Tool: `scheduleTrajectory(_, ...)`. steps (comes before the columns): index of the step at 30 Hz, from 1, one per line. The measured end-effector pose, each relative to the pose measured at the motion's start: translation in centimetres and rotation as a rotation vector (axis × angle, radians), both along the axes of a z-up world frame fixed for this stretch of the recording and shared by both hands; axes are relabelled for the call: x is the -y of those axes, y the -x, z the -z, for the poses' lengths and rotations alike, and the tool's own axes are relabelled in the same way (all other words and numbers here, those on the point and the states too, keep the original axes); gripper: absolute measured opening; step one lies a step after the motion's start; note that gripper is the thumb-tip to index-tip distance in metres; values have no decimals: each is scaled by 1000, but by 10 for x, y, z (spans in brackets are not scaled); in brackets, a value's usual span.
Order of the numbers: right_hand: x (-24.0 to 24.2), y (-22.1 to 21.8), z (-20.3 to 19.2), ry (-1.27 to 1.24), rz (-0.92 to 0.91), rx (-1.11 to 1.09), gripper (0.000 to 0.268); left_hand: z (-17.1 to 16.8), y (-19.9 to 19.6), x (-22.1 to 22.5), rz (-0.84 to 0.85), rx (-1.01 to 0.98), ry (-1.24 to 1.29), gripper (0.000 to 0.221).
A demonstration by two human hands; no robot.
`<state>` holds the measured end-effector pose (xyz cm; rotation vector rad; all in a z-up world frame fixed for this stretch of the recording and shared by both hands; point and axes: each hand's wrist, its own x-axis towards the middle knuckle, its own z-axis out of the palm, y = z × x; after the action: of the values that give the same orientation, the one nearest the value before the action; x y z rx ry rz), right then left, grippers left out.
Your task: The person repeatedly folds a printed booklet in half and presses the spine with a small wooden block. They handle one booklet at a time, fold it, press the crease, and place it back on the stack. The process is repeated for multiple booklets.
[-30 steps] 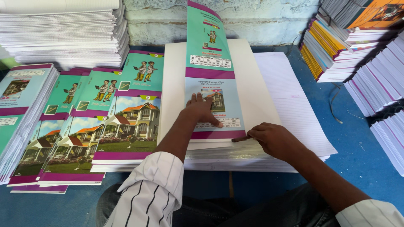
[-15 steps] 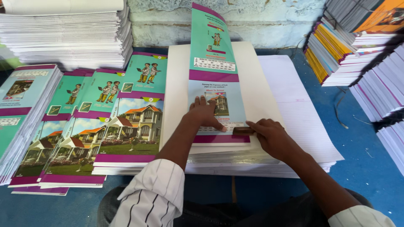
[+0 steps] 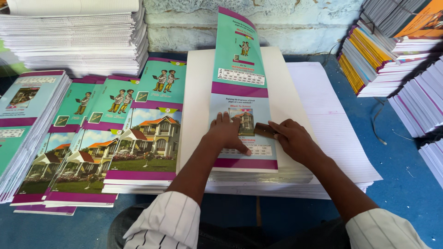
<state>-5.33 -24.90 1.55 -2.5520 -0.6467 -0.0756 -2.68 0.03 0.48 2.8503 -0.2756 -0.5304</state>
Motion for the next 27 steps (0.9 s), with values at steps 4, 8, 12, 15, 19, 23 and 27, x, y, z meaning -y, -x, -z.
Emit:
scheduleTrajectory(4,0,-4,5,21,54,-37,42,-1,8,1,-3,10,30,145)
scheduleTrajectory(8,-1,-5,6,18,41,-15,43,-3,9,3,-1,-8,-3,143)
scheduleTrajectory(12,-3,-10,8,15,69,-32,41,-4,7,6,-6,-8,-14,144)
scheduleTrajectory(15,-3,-12,12,36,53,13,41,-2,7,5,-20,-12,-4,144)
scheduleTrajectory(19,-4,-18,13,120,57,35,40,-6,6,7,-33,-28,-18,143)
scheduleTrajectory(23,-3,-23,17,77,65,30,39,-8,5,8,-34,-34,-28,141)
scheduleTrajectory(27,-3,-26,17,36,75,-26,40,-10,1,6,-66,-28,29,123)
